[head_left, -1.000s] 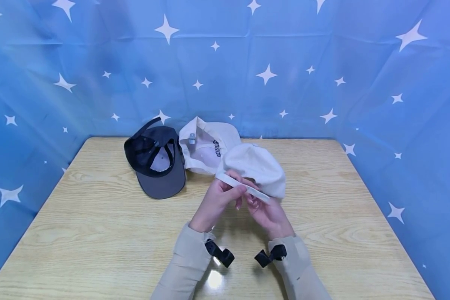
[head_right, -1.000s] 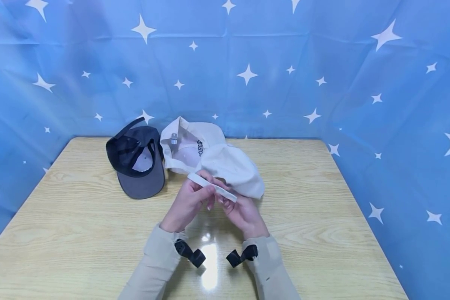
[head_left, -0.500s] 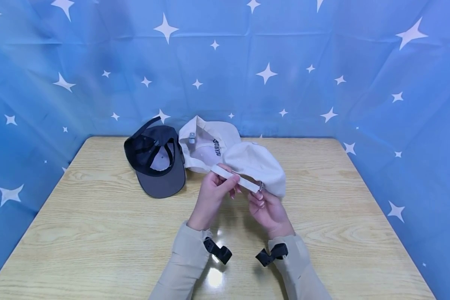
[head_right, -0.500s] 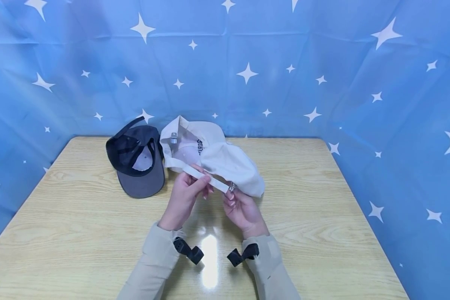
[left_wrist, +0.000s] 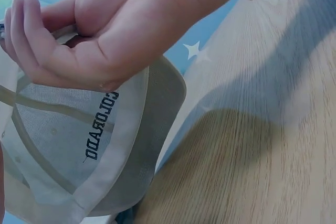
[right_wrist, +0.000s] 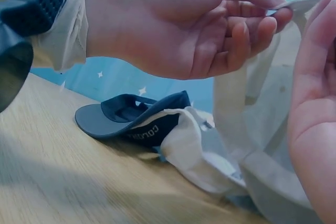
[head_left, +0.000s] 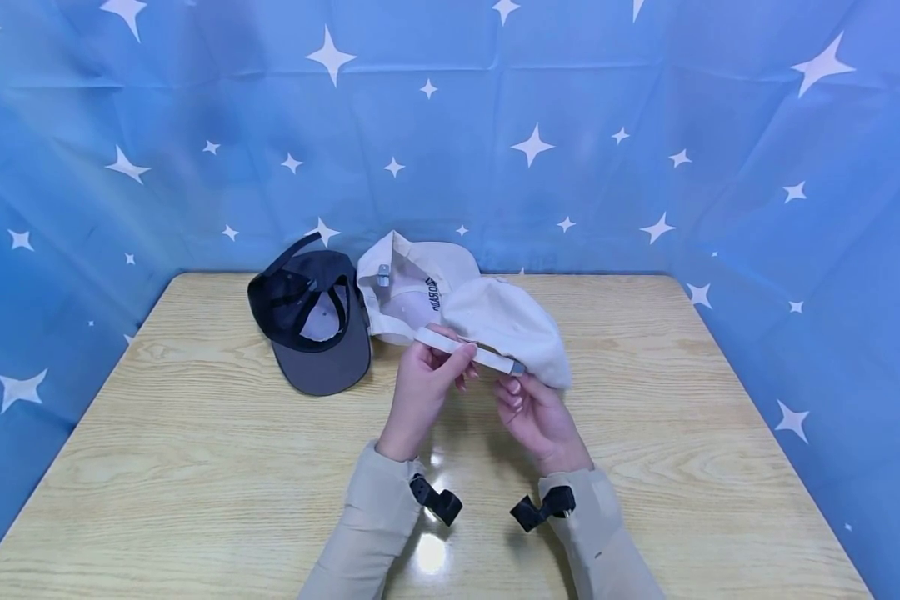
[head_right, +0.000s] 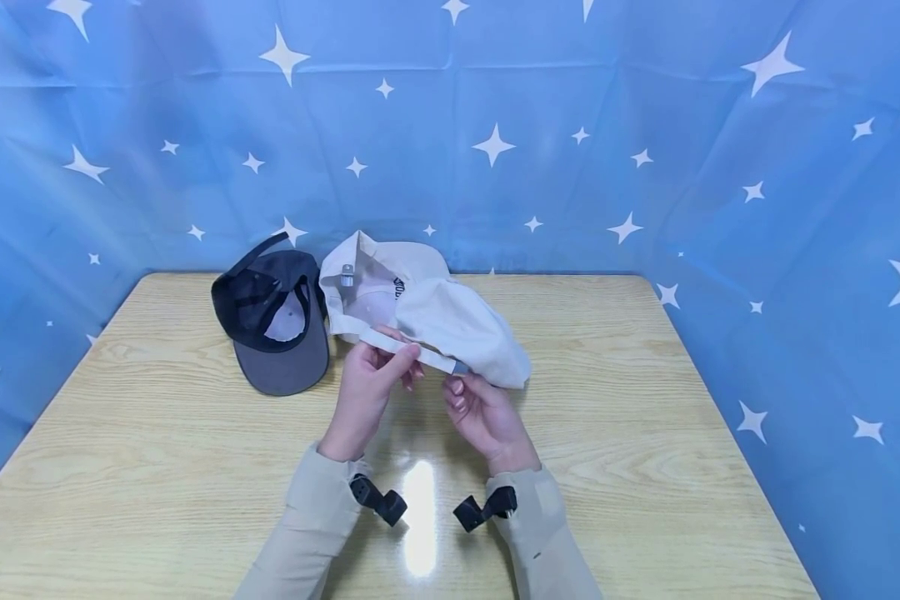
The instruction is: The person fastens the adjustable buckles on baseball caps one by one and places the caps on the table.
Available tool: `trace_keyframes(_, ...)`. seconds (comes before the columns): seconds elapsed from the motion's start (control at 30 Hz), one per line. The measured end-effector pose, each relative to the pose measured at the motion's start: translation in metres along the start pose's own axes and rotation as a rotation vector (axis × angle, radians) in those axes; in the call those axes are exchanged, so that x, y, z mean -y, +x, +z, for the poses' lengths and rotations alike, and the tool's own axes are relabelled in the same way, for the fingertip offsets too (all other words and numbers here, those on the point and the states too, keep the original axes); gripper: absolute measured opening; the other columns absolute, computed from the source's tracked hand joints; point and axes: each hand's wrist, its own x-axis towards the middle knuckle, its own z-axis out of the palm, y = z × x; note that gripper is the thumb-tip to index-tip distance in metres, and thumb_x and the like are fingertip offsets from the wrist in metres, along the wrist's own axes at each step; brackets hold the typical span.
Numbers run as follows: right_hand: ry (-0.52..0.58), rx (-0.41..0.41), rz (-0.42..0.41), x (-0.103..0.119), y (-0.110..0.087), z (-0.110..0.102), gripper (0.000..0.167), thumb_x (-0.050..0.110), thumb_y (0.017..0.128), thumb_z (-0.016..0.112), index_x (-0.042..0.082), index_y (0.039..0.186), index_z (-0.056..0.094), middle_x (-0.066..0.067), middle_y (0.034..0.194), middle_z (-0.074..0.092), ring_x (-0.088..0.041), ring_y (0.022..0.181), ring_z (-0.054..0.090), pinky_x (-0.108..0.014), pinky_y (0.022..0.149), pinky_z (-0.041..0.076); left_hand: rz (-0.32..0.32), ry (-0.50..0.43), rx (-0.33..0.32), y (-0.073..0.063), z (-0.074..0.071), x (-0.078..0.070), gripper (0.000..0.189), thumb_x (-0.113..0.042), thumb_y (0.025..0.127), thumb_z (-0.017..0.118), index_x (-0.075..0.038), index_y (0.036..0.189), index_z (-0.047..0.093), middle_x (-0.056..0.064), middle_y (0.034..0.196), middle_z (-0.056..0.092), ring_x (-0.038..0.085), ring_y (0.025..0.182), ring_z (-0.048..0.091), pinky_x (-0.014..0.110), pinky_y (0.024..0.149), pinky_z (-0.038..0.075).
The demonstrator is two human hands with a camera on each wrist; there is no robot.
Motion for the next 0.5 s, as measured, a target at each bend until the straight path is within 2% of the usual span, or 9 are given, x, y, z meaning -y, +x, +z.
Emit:
trace_keyframes(0.1,-0.011,-0.013,-0.003,0.0005,0.0,0.0006,0.013,-0.003,0.09,0.041,0.0,0.097,0.052,-0.009,0.083,0.055,-0.015,0.073,0.052,-0.018,0.061,0.041,-0.004,0.003,-0.004,0.0,-0.0004,-0.0005,0.013,-0.011,0.085,0.061,-0.005,0.09,0.051,0.026,0.077,0.056,0.047,0.069,0.05,0.034,0.052,0.046)
trace_keyframes(0.2,-0.056,-0.051,-0.025,0.0015,0.0006,0.0018,0.016,-0.003,0.091,0.041,0.0,0.097,0.055,-0.009,0.083,0.058,-0.015,0.073,0.054,-0.018,0.061,0.043,-0.002,0.007,-0.008,0.0,-0.0009,-0.0003,0.014,-0.012,0.085,0.062,-0.005,0.09,0.051,0.019,0.075,0.059,0.041,0.067,0.053,0.034,0.052,0.046)
trace_keyframes(0.3,-0.118,-0.107,-0.063,0.003,0.0013,0.0038,0.016,-0.003,0.091,0.042,0.0,0.096,0.058,-0.01,0.083,0.062,-0.015,0.072,0.057,-0.019,0.062,0.045,0.002,0.003,-0.001,-0.0003,-0.0008,-0.0001,0.014,-0.012,0.085,0.062,-0.004,0.091,0.052,0.014,0.074,0.06,0.042,0.068,0.053,0.035,0.052,0.046)
trace_keyframes(0.4,-0.187,-0.153,-0.108,0.005,0.0022,0.0058,0.016,-0.004,0.09,0.044,0.0,0.097,0.058,-0.01,0.082,0.064,-0.015,0.073,0.059,-0.019,0.062,0.047,-0.003,0.011,0.026,-0.0005,0.0,0.0001,0.014,-0.012,0.085,0.062,-0.003,0.091,0.053,0.02,0.076,0.059,0.045,0.07,0.051,0.033,0.053,0.046)
trace_keyframes(0.5,-0.268,-0.188,-0.13,0.0064,0.0024,0.0072,0.016,-0.004,0.09,0.044,0.001,0.097,0.057,-0.009,0.081,0.063,-0.014,0.072,0.06,-0.019,0.061,0.048,-0.022,0.03,0.066,0.0001,0.0013,0.0005,0.012,-0.011,0.084,0.061,-0.002,0.091,0.056,0.028,0.078,0.056,0.039,0.068,0.052,0.03,0.054,0.045)
